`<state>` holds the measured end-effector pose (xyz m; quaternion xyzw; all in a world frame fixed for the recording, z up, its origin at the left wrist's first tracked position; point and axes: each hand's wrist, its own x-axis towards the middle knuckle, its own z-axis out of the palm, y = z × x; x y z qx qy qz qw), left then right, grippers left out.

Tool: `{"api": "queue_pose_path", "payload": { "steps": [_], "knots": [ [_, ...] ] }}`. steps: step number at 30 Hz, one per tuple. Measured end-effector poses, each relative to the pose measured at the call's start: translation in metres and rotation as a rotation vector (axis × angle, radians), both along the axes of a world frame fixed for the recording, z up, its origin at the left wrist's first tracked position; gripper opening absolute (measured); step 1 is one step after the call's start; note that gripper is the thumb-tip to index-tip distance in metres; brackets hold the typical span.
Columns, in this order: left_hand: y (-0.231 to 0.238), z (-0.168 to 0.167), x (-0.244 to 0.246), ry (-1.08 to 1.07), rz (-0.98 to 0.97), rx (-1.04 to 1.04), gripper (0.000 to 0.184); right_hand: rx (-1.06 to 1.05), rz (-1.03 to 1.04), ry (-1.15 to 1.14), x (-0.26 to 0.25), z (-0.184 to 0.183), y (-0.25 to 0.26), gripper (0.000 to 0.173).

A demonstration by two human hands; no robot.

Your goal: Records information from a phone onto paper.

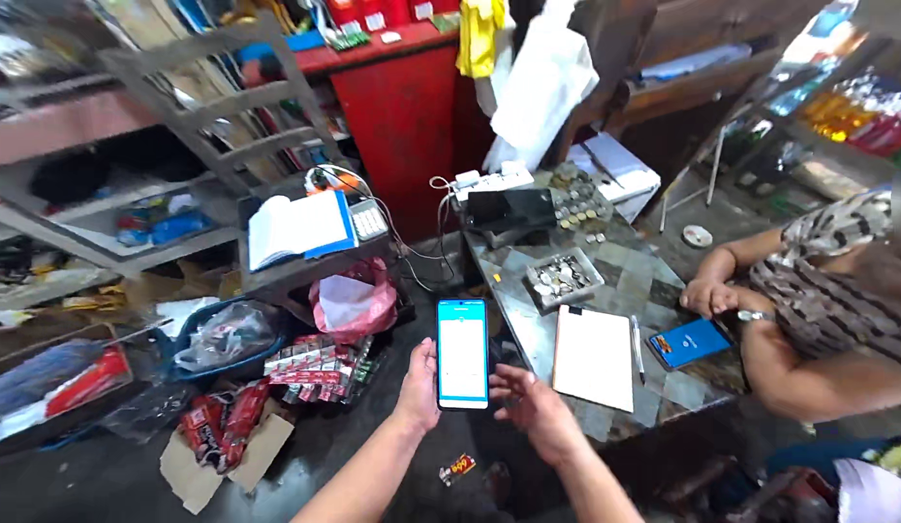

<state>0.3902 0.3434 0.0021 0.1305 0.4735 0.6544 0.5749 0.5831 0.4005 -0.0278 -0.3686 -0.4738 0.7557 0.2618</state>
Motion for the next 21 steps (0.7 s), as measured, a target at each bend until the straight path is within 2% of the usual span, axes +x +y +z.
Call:
{"api": "queue_pose_path", "payload": {
  "steps": [2, 4, 7, 12, 15, 18, 20, 21],
  "knots": [
    [-0.034, 0.015, -0.020, -0.003, 0.045, 0.056, 0.065, -0.149, 0.014, 0.216, -0.048, 0.013, -0.047, 0.059],
    [-0.079, 0.029, -0.047, 0.027, 0.123, 0.100, 0.065, -0.256, 0.030, 0.336, -0.097, 0.028, -0.091, 0.063],
    [-0.162, 0.042, -0.097, 0.126, 0.233, 0.194, 0.067, -0.230, 0.120, 0.346, -0.167, 0.048, -0.153, 0.065],
    [-0.303, 0.048, -0.181, 0.319, 0.326, 0.219, 0.074, -0.247, 0.383, 0.351, -0.274, 0.060, -0.251, 0.058],
    [-0.379, 0.053, -0.229, 0.571, 0.449, 0.152, 0.074, -0.362, 0.532, 0.371, -0.333, 0.063, -0.303, 0.059],
    [-0.462, 0.070, -0.274, 0.990, 0.673, 0.145, 0.073, -0.416, 0.644, 0.347, -0.388, 0.068, -0.343, 0.060],
    [-0.527, 0.102, -0.289, 1.288, 0.704, 0.260, 0.051, -0.408, 0.691, 0.319, -0.426, 0.072, -0.362, 0.060],
    [-0.561, 0.127, -0.288, 1.405, 0.629, 0.327, 0.036, -0.399, 0.709, 0.300, -0.446, 0.073, -0.370, 0.060]
  ]
}}
